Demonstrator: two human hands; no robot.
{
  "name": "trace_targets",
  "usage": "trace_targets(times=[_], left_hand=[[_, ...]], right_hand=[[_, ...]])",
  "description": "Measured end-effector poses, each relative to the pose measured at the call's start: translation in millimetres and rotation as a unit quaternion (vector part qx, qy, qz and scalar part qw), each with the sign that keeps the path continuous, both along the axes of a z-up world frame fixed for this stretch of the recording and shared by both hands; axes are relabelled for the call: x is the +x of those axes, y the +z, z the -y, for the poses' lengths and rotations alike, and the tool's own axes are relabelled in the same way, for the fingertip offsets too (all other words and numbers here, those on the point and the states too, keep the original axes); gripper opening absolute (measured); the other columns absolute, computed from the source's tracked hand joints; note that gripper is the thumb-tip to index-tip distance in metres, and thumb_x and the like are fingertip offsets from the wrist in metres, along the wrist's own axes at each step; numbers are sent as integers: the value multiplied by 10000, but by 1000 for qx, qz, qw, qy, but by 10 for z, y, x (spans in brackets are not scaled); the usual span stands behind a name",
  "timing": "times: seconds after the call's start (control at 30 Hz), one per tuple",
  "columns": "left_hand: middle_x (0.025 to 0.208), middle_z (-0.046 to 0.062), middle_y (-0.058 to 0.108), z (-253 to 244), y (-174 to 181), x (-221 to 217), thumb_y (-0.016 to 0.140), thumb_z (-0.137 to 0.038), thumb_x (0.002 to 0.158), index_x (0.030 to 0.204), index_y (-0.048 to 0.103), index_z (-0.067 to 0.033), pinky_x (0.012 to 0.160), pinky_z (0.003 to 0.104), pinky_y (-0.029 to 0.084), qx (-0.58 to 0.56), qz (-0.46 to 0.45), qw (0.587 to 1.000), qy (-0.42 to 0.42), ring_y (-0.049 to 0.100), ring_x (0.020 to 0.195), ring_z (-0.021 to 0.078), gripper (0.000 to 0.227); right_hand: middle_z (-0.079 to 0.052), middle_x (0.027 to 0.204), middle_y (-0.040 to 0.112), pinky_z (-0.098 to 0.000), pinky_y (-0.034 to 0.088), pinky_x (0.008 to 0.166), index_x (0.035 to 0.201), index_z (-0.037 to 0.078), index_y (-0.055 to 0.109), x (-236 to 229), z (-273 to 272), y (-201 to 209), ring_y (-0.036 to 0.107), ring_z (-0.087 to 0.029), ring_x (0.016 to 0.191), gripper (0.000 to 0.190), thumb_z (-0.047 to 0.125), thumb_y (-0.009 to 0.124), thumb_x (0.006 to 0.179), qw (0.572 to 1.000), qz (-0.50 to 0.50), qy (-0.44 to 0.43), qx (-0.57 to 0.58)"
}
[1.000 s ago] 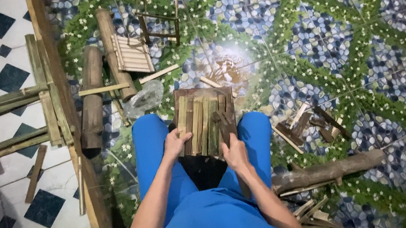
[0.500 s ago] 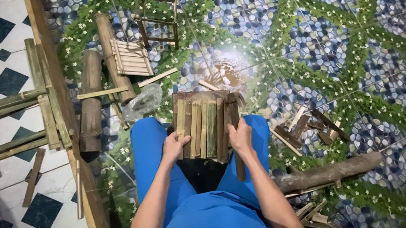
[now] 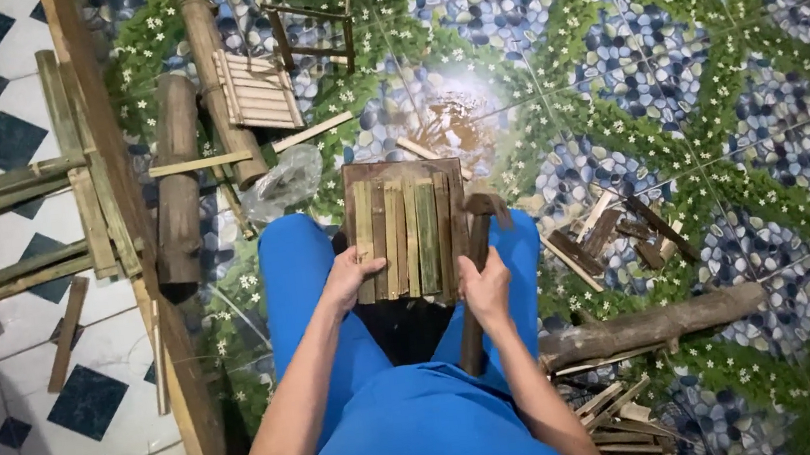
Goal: The person assembles a small structure from bamboo slats by hammering nails into them and aligning the pieces by hand while sitting on the floor.
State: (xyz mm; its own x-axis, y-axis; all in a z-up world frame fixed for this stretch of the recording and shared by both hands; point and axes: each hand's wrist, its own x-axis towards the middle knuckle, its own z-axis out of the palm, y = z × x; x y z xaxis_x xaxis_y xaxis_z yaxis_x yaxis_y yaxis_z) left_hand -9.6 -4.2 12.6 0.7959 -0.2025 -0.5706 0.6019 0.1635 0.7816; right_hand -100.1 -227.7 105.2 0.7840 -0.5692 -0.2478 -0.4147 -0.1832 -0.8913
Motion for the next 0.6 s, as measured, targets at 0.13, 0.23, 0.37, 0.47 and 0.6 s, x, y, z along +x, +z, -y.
trace_targets(times=[0.13, 0.23, 0.37, 0.47, 0.6], left_hand=[[896, 97, 744, 45, 239, -102, 926, 1, 716, 1047, 733, -38, 736, 390, 596, -41, -22, 997, 60, 699, 789, 213, 385], [1008, 72, 760, 183, 178, -199, 892, -25, 785, 1134, 717, -98, 821, 411, 607, -111, -36, 984, 137, 719, 889, 217, 397], [1272, 62, 706, 442, -48, -294, 862, 36, 791, 1333, 657, -168, 1019, 499, 524, -188, -67, 955, 220, 656, 1117, 253, 615], [1437, 67, 619, 569, -261, -328, 828, 86, 826, 1461, 555, -189, 1136, 519, 422, -234, -114, 926, 275, 584, 1284, 281, 744], [1501, 107, 562, 656, -804, -427, 826, 94, 849, 1487, 513, -146, 1191, 489, 388, -210, -137, 915, 316, 533, 1378, 281, 750]], right_hand=[[-133, 465, 582, -320, 476, 383, 752, 47, 615, -151, 95, -178, 570, -208, 384, 180, 82, 696, 910, 996, 7, -89, 22], [-138, 474, 599, -320, 490, 385, 744, 54, 623, -170, 167, -220, 595, -218, 388, 183, 61, 685, 916, 995, 11, -94, 42], [-149, 458, 581, -325, 470, 377, 711, 45, 614, -155, 91, -154, 573, -220, 371, 193, 54, 695, 885, 994, 25, -96, 50], [-145, 463, 593, -314, 490, 386, 726, 41, 623, -156, 21, -52, 587, -210, 381, 184, 64, 706, 888, 995, 14, -76, 60], [-144, 460, 606, -323, 485, 382, 733, 43, 634, -151, 0, 84, 602, -216, 374, 181, 76, 719, 890, 999, -29, -27, 23]])
